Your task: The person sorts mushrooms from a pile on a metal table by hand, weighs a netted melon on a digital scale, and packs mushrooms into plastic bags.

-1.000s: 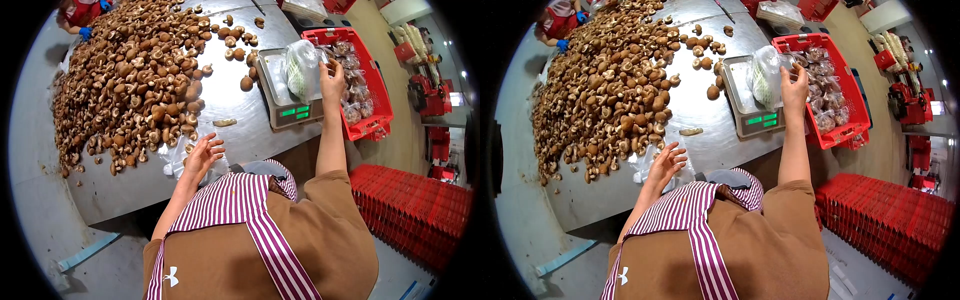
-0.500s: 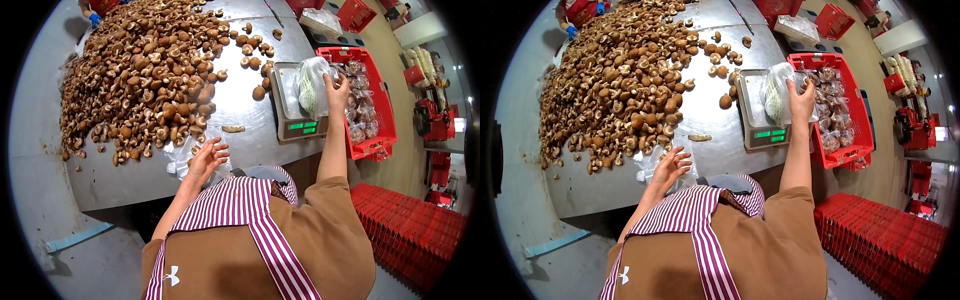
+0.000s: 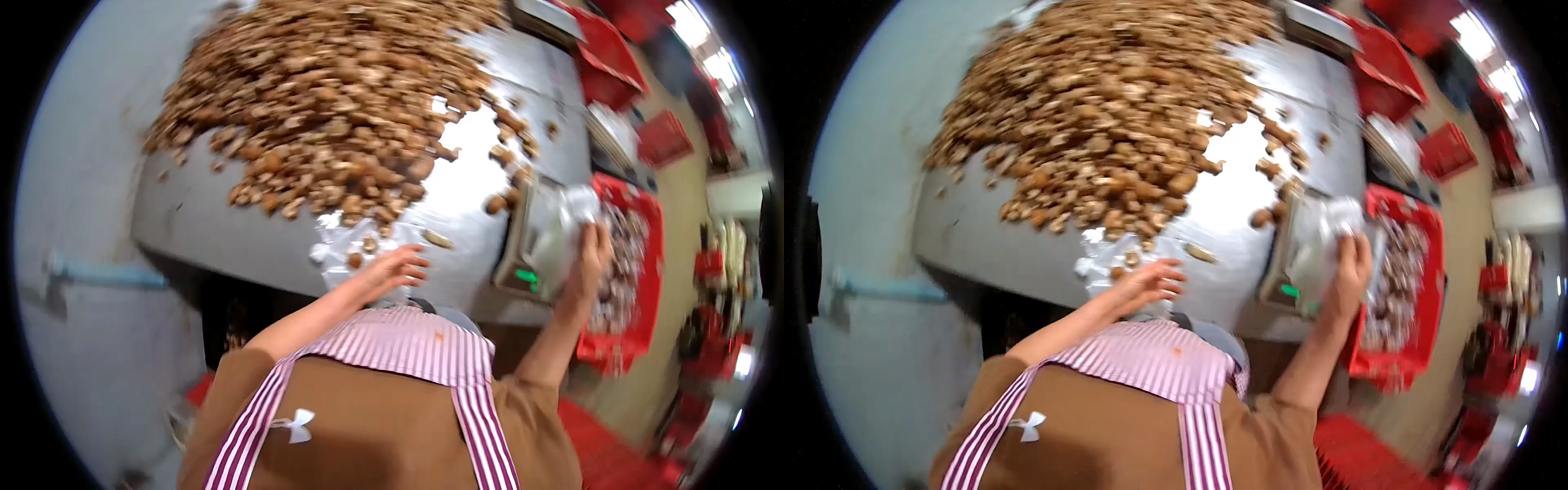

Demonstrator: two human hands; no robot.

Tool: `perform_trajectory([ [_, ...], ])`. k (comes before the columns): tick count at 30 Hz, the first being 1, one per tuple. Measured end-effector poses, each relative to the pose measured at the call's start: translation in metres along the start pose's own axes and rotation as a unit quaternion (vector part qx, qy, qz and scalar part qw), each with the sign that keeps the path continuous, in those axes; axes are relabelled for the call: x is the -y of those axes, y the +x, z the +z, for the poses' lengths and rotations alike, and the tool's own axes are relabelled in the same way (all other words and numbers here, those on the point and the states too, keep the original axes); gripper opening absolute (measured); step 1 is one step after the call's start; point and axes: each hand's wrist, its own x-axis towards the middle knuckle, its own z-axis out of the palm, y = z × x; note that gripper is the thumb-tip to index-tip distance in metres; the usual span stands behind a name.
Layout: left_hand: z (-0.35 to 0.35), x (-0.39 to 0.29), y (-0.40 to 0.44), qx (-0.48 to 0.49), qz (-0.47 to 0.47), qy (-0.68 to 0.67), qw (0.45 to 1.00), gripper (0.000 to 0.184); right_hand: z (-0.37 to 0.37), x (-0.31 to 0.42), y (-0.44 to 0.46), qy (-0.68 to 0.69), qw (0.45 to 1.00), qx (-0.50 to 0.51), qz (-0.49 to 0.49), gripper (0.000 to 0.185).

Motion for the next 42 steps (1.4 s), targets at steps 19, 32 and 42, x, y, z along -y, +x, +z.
perform_trajectory([
  [19, -0.132, -0.085, -0.143, -0.137, 0.275, -0.353, 0.884, 0.084, 0.266, 0.036, -0.104, 0.037, 0.907, 0.412, 0.081, 0.02],
  [32, -0.422, -0.159, -0.291, -0.392, 0.448, -0.428, 0.68, 0.061, 0.348, 0.02, -0.138, 0.005, 0.9, 0.404, 0.161, 0.021],
  [42, -0.538, -0.268, -0.344, -0.573, 0.428, -0.25, 0.653, 0.065, 0.373, 0.01, -0.144, 0.003, 0.931, 0.328, 0.16, 0.019],
])
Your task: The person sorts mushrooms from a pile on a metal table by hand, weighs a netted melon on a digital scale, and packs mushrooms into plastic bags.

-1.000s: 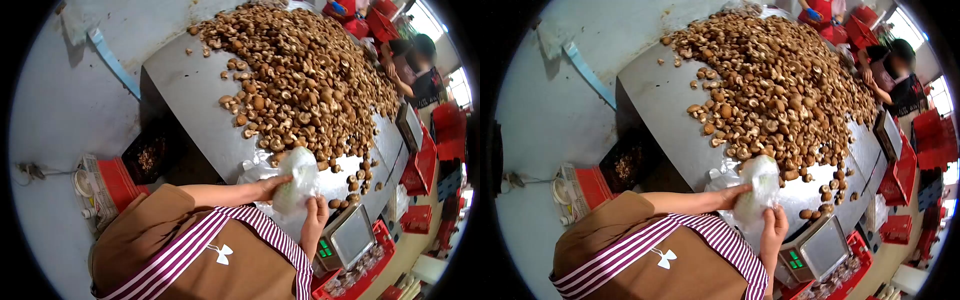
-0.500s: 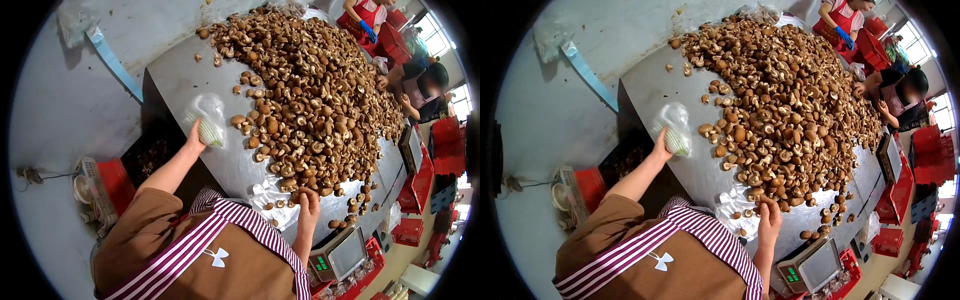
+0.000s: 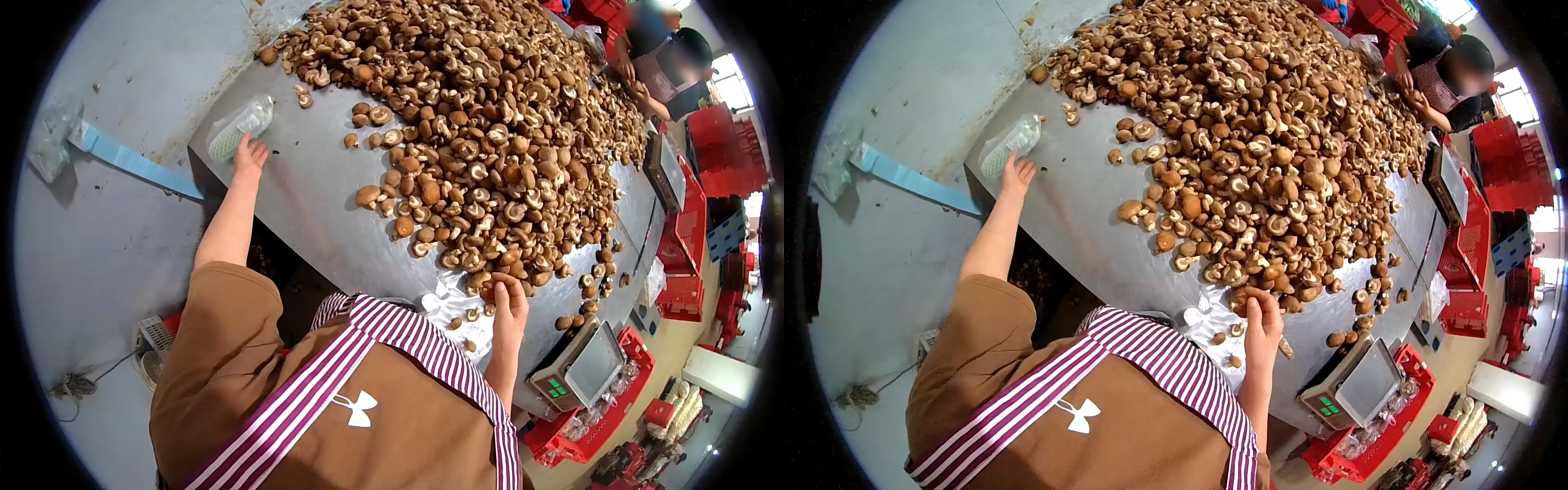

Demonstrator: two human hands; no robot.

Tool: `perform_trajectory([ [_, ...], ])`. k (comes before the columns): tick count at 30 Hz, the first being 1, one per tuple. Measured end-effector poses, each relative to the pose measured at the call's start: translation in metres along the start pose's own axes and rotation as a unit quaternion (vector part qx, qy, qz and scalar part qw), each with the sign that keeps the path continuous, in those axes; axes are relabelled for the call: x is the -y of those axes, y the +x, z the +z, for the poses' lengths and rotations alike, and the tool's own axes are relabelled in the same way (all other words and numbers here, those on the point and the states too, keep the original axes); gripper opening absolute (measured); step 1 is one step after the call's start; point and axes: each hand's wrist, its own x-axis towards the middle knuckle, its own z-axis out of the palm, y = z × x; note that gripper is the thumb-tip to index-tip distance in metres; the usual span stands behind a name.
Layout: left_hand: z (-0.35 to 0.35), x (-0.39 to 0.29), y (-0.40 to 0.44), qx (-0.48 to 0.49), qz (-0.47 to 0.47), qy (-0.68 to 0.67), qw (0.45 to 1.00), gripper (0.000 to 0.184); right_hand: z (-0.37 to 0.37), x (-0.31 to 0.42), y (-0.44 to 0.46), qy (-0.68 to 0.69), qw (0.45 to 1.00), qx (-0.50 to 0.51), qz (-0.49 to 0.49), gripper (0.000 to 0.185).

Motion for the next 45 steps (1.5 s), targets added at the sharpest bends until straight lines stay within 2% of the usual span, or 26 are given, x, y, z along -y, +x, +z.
perform_trajectory([
  [1, 0.008, 0.005, 0.003, 0.0, 0.0, 0.002, 1.0, 0.065, 0.002, -0.003, 0.001, 0.002, 1.0, -0.001, 0.001, 0.019],
  [3, 0.026, 0.015, 0.007, 0.067, -0.02, 0.122, 0.99, 0.071, 0.006, -0.009, 0.002, 0.025, 0.999, -0.002, 0.027, 0.019],
  [7, 0.076, 0.043, -0.013, 0.099, 0.022, 0.214, 0.972, 0.074, 0.013, -0.014, 0.008, 0.005, 0.999, -0.008, 0.041, 0.019],
  [9, 0.1, 0.054, -0.012, 0.094, 0.079, 0.307, 0.944, 0.066, 0.013, -0.016, 0.011, -0.008, 0.998, -0.014, 0.056, 0.018],
  [10, 0.105, 0.064, 0.008, 0.09, 0.08, 0.303, 0.945, 0.066, 0.014, -0.016, 0.014, -0.012, 0.998, -0.017, 0.061, 0.02],
  [12, 0.12, 0.081, 0.045, 0.112, 0.217, 0.33, 0.912, 0.063, 0.012, -0.016, 0.02, -0.029, 0.997, -0.021, 0.065, 0.021],
  [13, 0.126, 0.078, 0.056, 0.107, 0.218, 0.325, 0.914, 0.063, 0.011, -0.016, 0.024, -0.043, 0.997, -0.022, 0.065, 0.021],
  [15, 0.138, 0.073, 0.076, 0.019, 0.275, 0.417, 0.866, 0.066, 0.008, -0.023, 0.034, -0.048, 0.995, -0.038, 0.079, 0.02],
  [16, 0.148, 0.062, 0.075, 0.015, 0.277, 0.412, 0.868, 0.066, 0.009, -0.022, 0.039, -0.08, 0.992, -0.044, 0.084, 0.021],
  [18, 0.162, 0.041, 0.074, -0.046, 0.298, 0.472, 0.829, 0.073, 0.005, -0.031, 0.05, -0.064, 0.992, -0.044, 0.1, 0.02],
  [21, 0.165, 0.035, 0.101, -0.032, 0.306, 0.485, 0.819, 0.075, 0.013, -0.029, 0.073, -0.032, 0.986, -0.05, 0.156, 0.02],
  [22, 0.167, 0.031, 0.104, -0.01, 0.302, 0.479, 0.825, 0.076, 0.015, -0.027, 0.082, -0.072, 0.984, -0.046, 0.156, 0.019],
  [25, 0.176, 0.029, 0.124, 0.019, 0.268, 0.449, 0.852, 0.078, 0.031, -0.02, 0.112, -0.08, 0.982, -0.03, 0.169, 0.019],
  [26, 0.182, 0.029, 0.131, 0.003, 0.263, 0.459, 0.848, 0.083, 0.039, -0.016, 0.123, -0.113, 0.975, -0.034, 0.188, 0.019],
  [31, 0.223, 0.021, 0.149, 0.058, 0.277, 0.445, 0.85, 0.084, 0.055, -0.028, 0.166, -0.062, 0.972, 0.011, 0.227, 0.018],
  [33, 0.245, 0.01, 0.135, 0.086, 0.152, 0.261, 0.949, 0.083, 0.068, -0.023, 0.179, -0.066, 0.974, 0.032, 0.214, 0.017],
  [35, 0.236, 0.024, 0.171, 0.115, 0.192, 0.284, 0.932, 0.082, 0.069, -0.04, 0.184, -0.084, 0.976, 0.05, 0.193, 0.018],
  [37, 0.251, 0.027, 0.15, 0.152, 0.133, 0.343, 0.917, 0.09, 0.082, -0.031, 0.187, -0.077, 0.971, 0.082, 0.211, 0.018],
  [38, 0.278, 0.009, 0.089, 0.171, 0.044, 0.294, 0.939, 0.086, 0.084, -0.036, 0.188, -0.077, 0.967, 0.093, 0.225, 0.018],
  [39, 0.277, 0.033, 0.102, 0.25, 0.087, 0.312, 0.912, 0.077, 0.086, -0.038, 0.187, -0.078, 0.966, 0.097, 0.227, 0.018],
  [40, 0.278, 0.06, 0.103, 0.23, 0.042, 0.425, 0.875, 0.071, 0.089, -0.039, 0.186, -0.074, 0.965, 0.113, 0.225, 0.018],
  [41, 0.301, 0.053, 0.049, 0.296, 0.017, 0.37, 0.88, 0.066, 0.092, -0.038, 0.185, -0.07, 0.964, 0.128, 0.222, 0.018],
  [42, 0.305, 0.076, 0.026, 0.261, 0.052, 0.312, 0.912, 0.07, 0.096, -0.033, 0.184, -0.074, 0.967, 0.129, 0.205, 0.019],
  [43, 0.301, 0.094, 0.013, 0.262, 0.03, 0.29, 0.92, 0.076, 0.096, -0.032, 0.183, -0.066, 0.968, 0.13, 0.204, 0.019],
  [44, 0.306, 0.088, -0.019, 0.279, -0.036, 0.311, 0.908, 0.085, 0.098, -0.026, 0.181, -0.064, 0.97, 0.119, 0.205, 0.018],
  [45, 0.297, 0.127, -0.01, 0.299, -0.003, 0.284, 0.911, 0.088, 0.099, -0.019, 0.179, -0.062, 0.971, 0.107, 0.205, 0.018],
])
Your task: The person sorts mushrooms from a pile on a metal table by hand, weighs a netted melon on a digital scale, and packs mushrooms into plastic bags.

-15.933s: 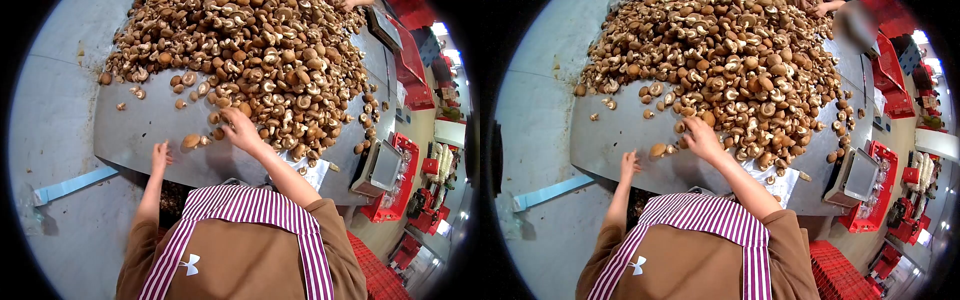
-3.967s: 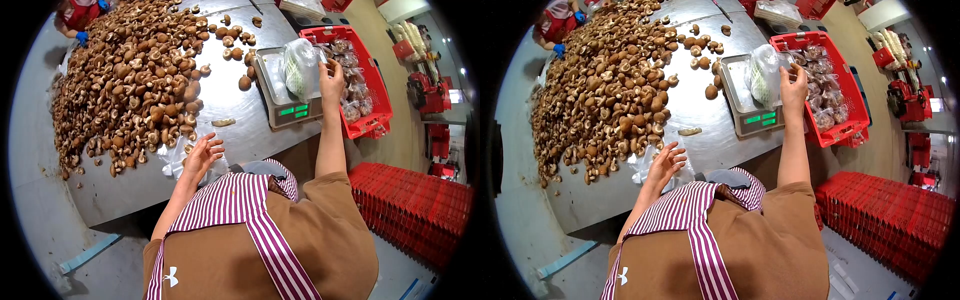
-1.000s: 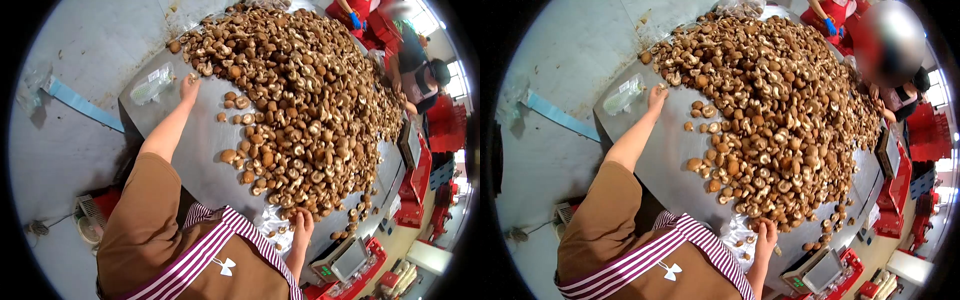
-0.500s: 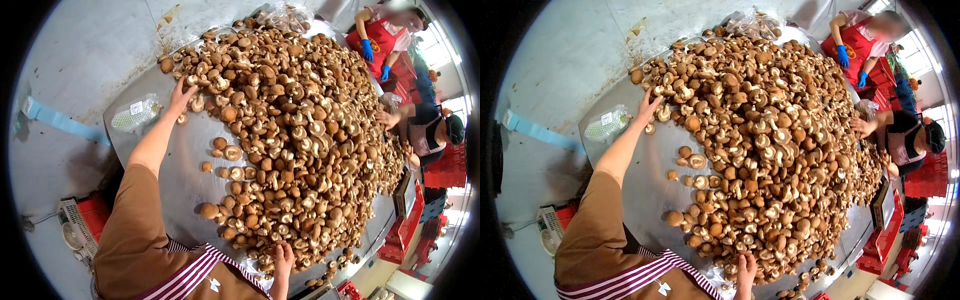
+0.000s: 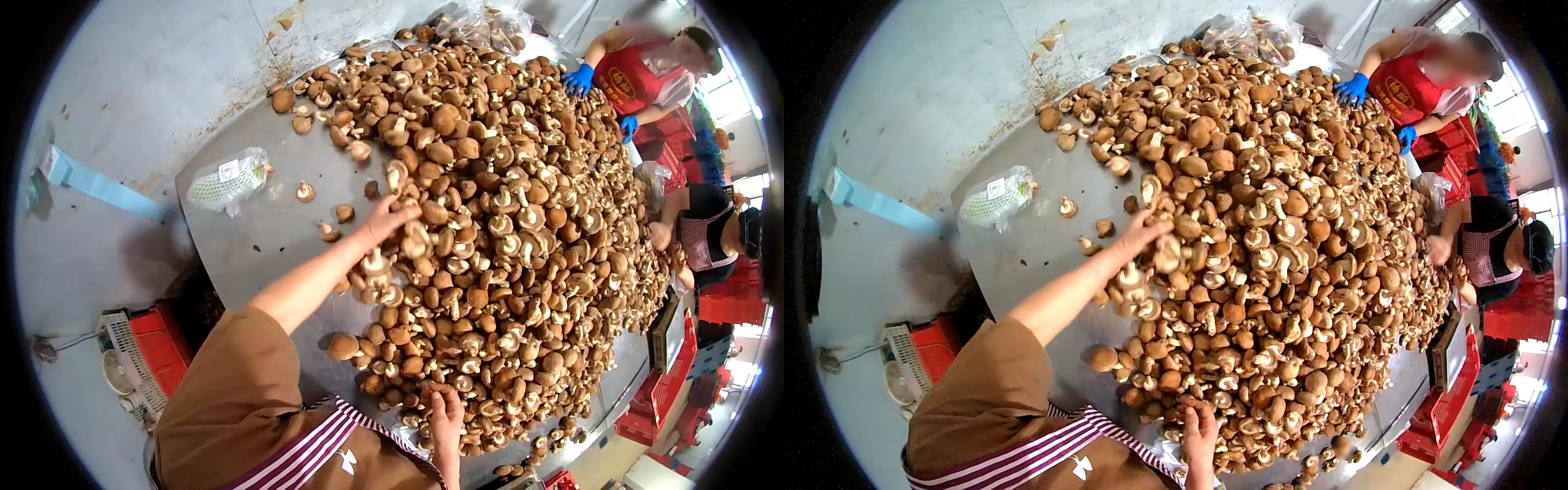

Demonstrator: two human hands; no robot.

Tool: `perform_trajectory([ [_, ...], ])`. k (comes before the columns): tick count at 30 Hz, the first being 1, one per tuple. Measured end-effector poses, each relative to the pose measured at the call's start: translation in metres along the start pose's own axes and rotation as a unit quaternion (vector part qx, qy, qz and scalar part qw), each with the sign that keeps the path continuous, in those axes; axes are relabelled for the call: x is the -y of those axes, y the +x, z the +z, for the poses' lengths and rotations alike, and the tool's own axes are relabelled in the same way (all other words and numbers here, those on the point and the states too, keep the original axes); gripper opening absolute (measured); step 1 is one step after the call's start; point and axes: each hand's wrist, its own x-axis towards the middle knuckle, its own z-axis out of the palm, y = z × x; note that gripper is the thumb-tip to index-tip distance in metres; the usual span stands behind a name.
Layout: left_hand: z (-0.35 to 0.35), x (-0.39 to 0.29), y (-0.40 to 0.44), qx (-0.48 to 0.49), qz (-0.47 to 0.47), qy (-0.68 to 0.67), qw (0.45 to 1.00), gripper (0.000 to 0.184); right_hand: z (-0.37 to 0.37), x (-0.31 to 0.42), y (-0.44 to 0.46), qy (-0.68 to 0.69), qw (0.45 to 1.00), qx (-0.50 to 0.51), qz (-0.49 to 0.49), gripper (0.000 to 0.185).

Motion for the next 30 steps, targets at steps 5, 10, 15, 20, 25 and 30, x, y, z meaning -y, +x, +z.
perform_trajectory([
  [5, 0.045, -0.002, -0.046, 0.114, 0.159, 0.118, 0.974, 0.084, 0.002, -0.011, -0.013, -0.017, 0.999, -0.013, -0.034, 0.016],
  [10, 0.098, -0.034, -0.088, 0.14, 0.392, 0.319, 0.851, 0.084, 0.023, 0.004, -0.028, -0.041, 0.998, 0.016, -0.051, 0.017],
  [15, 0.132, -0.03, -0.136, 0.233, 0.514, 0.313, 0.764, 0.054, 0.026, 0.01, -0.038, -0.059, 0.996, 0.006, -0.067, 0.018],
  [20, 0.064, -0.077, -0.013, -0.018, 0.486, 0.252, 0.836, 0.014, 0.002, -0.006, -0.037, -0.013, 0.998, -0.03, -0.046, 0.019],
  [25, -0.03, -0.08, 0.104, -0.226, 0.348, 0.56, 0.717, 0.037, -0.005, -0.005, -0.025, -0.044, 0.996, -0.055, -0.048, 0.019],
  [30, -0.03, -0.085, 0.078, -0.169, 0.265, 0.602, 0.734, 0.031, -0.007, -0.008, -0.014, -0.081, 0.99, -0.057, -0.1, 0.019],
])
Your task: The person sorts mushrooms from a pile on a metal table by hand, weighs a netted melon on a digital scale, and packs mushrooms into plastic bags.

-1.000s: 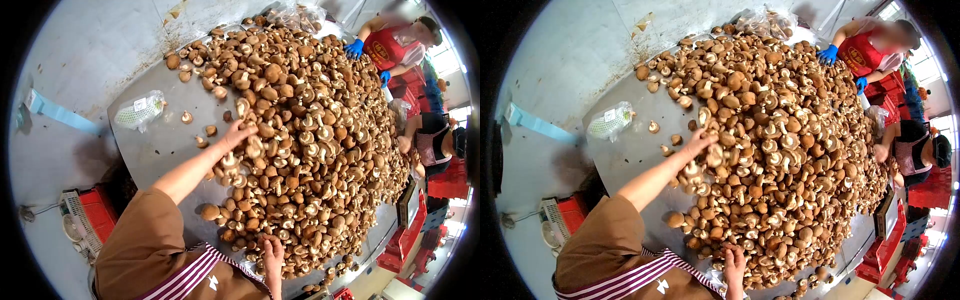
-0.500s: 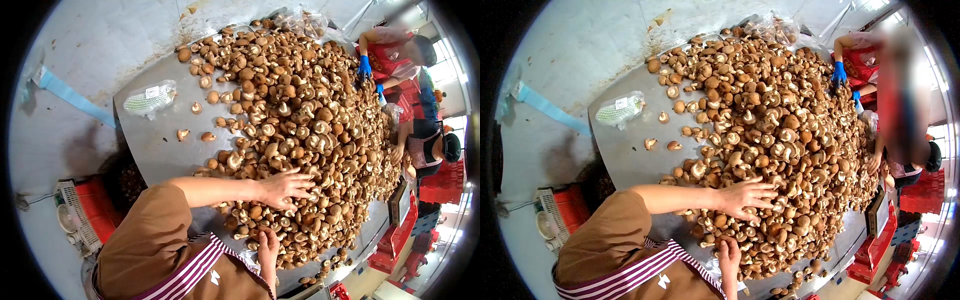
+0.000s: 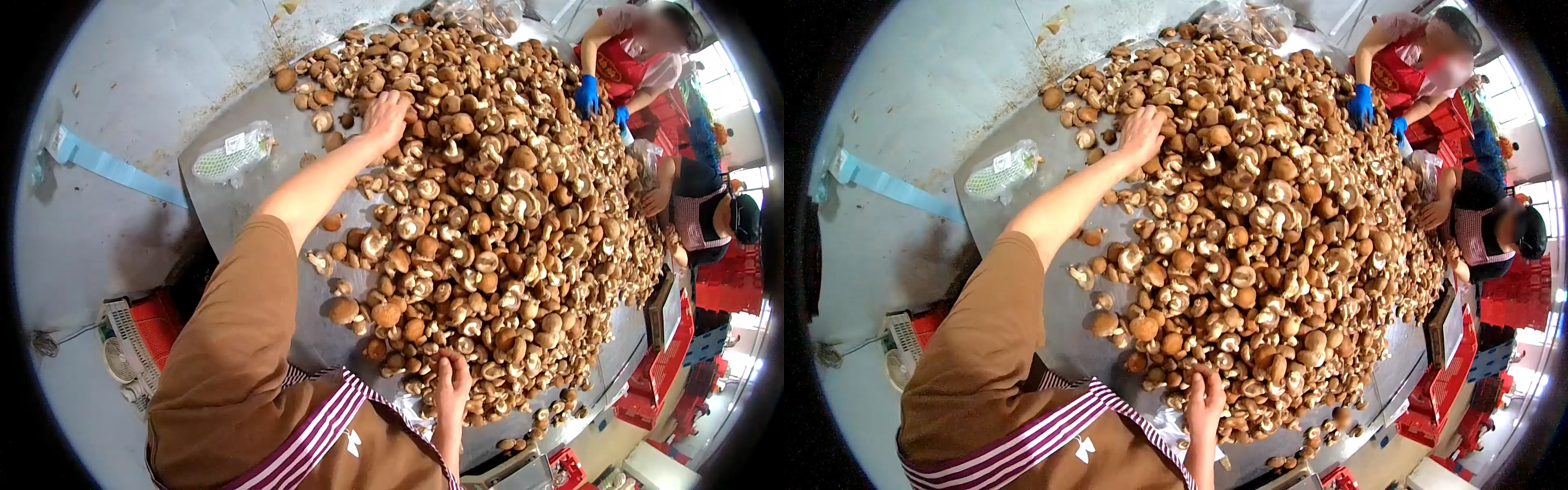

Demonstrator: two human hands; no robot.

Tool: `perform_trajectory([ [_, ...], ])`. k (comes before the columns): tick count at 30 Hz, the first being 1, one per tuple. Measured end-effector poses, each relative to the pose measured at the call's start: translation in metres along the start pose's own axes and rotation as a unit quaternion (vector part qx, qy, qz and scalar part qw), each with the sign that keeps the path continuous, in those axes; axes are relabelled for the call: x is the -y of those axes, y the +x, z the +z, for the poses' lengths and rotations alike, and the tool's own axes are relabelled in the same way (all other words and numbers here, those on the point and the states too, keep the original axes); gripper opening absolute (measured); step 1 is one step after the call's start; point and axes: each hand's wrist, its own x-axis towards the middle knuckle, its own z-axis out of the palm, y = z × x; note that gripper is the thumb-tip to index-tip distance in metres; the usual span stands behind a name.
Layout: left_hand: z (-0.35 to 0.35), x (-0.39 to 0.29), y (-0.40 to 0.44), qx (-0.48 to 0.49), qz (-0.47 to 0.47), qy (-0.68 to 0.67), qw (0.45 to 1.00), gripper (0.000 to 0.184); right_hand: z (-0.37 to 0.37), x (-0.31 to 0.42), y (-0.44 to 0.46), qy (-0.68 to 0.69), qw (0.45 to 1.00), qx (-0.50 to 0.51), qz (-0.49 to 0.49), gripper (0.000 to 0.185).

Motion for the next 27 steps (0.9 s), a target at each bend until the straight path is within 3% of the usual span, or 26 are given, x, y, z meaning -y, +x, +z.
perform_trajectory([
  [2, -0.012, 0.002, -0.021, 0.01, -0.053, -0.051, 0.997, 0.035, -0.001, -0.001, -0.002, -0.029, 0.999, -0.006, -0.024, 0.019],
  [4, -0.016, 0.013, -0.052, -0.069, -0.097, -0.173, 0.978, 0.035, -0.002, 0.005, -0.01, -0.026, 1.0, -0.009, -0.015, 0.019],
  [6, -0.037, 0.041, -0.091, -0.081, -0.112, -0.218, 0.966, 0.032, -0.005, -0.001, -0.015, -0.04, 0.999, -0.001, -0.015, 0.019],
  [8, -0.057, 0.069, -0.143, -0.174, -0.083, -0.312, 0.93, 0.029, -0.004, -0.004, -0.022, -0.055, 0.998, 0.008, -0.012, 0.019],
  [10, -0.078, 0.103, -0.193, -0.124, -0.176, -0.353, 0.91, 0.03, -0.001, -0.006, -0.025, -0.092, 0.995, 0.021, -0.022, 0.019],
  [12, -0.077, 0.152, -0.234, -0.041, -0.268, -0.439, 0.857, 0.031, 0.007, -0.007, -0.023, -0.092, 0.991, 0.047, -0.083, 0.02],
  [13, -0.091, 0.137, -0.24, -0.037, -0.264, -0.442, 0.857, 0.031, 0.013, 0.003, -0.023, -0.082, 0.993, 0.069, -0.049, 0.02],
  [14, -0.107, 0.122, -0.245, -0.05, -0.288, -0.536, 0.792, 0.031, 0.017, 0.012, -0.025, -0.072, 0.993, 0.091, -0.016, 0.02],
  [15, -0.12, 0.106, -0.243, -0.063, -0.309, -0.623, 0.716, 0.032, 0.021, -0.017, -0.016, -0.129, 0.981, 0.081, -0.119, 0.019],
  [16, -0.123, 0.091, -0.237, -0.06, -0.307, -0.624, 0.716, 0.032, 0.026, -0.011, -0.014, -0.149, 0.971, 0.084, -0.168, 0.019],
  [18, -0.12, 0.059, -0.215, 0.067, -0.321, -0.754, 0.569, 0.03, 0.031, 0.011, -0.017, -0.128, 0.976, 0.104, -0.145, 0.019],
  [20, -0.066, 0.041, -0.186, 0.148, -0.334, -0.758, 0.54, 0.035, 0.033, 0.022, -0.02, -0.119, 0.977, 0.097, -0.149, 0.018],
  [22, -0.074, -0.037, -0.142, 0.219, -0.31, -0.646, 0.662, 0.039, 0.034, 0.024, -0.024, -0.088, 0.986, 0.077, -0.118, 0.017],
  [24, -0.065, -0.093, -0.105, 0.192, -0.151, -0.533, 0.81, 0.039, 0.029, 0.018, -0.028, -0.09, 0.988, 0.073, -0.104, 0.018],
  [27, -0.008, -0.145, -0.054, 0.101, -0.066, -0.336, 0.934, 0.039, 0.022, 0.022, -0.037, -0.04, 0.997, 0.052, -0.045, 0.019],
])
